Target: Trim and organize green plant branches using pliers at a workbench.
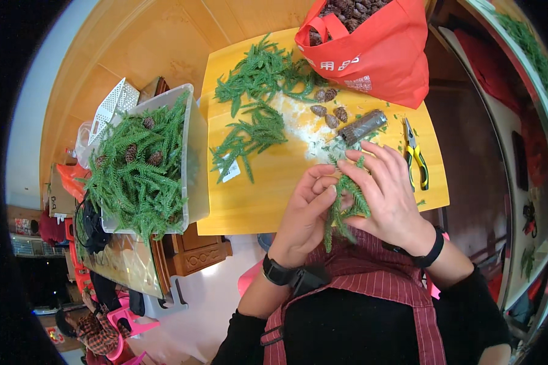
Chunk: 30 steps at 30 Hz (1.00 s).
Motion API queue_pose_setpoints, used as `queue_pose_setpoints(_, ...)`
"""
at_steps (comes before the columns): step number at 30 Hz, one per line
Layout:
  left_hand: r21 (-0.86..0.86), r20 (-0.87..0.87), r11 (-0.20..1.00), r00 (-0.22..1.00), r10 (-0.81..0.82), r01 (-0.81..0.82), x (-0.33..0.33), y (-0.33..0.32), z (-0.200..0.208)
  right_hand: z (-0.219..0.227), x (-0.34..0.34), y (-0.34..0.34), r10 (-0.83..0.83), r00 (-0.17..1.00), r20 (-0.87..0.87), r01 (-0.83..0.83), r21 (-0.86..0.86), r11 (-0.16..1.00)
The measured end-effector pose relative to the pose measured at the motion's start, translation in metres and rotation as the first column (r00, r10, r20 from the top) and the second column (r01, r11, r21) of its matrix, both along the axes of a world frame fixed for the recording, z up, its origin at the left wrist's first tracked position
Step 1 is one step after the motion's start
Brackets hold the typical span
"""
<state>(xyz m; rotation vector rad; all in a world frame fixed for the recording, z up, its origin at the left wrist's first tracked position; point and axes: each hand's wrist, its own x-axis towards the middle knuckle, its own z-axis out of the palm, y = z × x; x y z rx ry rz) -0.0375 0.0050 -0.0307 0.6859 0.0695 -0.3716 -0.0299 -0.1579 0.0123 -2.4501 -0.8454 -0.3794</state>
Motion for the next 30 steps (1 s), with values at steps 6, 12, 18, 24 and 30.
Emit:
queue_pose_setpoints(6, 0.046, 0.063, 0.999, 0.998, -0.023, 0.020, 0.001, 0.000, -0.011, -0.007, 0.000, 0.000, 0.012, 0.997, -0.075, -0.003, 0.119, 0.993)
queue_pose_setpoints(12, -0.006, -0.002, 0.998, 0.998, -0.068, 0.068, 0.008, 0.009, -0.014, -0.014, 0.002, 0.000, 0.028, 0.993, -0.115, -0.017, 0.095, 0.995)
queue_pose_setpoints(18, 0.033, -0.020, 0.990, 0.991, -0.134, 0.135, 0.014, 0.015, -0.009, -0.016, 0.007, -0.001, 0.029, 0.992, -0.124, -0.021, 0.064, 0.998)
queue_pose_setpoints(24, 0.088, -0.060, 0.982, 0.985, -0.160, 0.165, 0.014, 0.021, -0.007, -0.016, 0.008, 0.001, 0.036, 0.992, -0.121, -0.033, 0.030, 0.999)
queue_pose_setpoints(30, 0.336, -0.006, 0.918, 0.975, -0.220, 0.210, 0.020, 0.025, -0.008, -0.025, 0.007, -0.001, 0.014, 0.990, -0.140, -0.020, -0.045, 0.999)
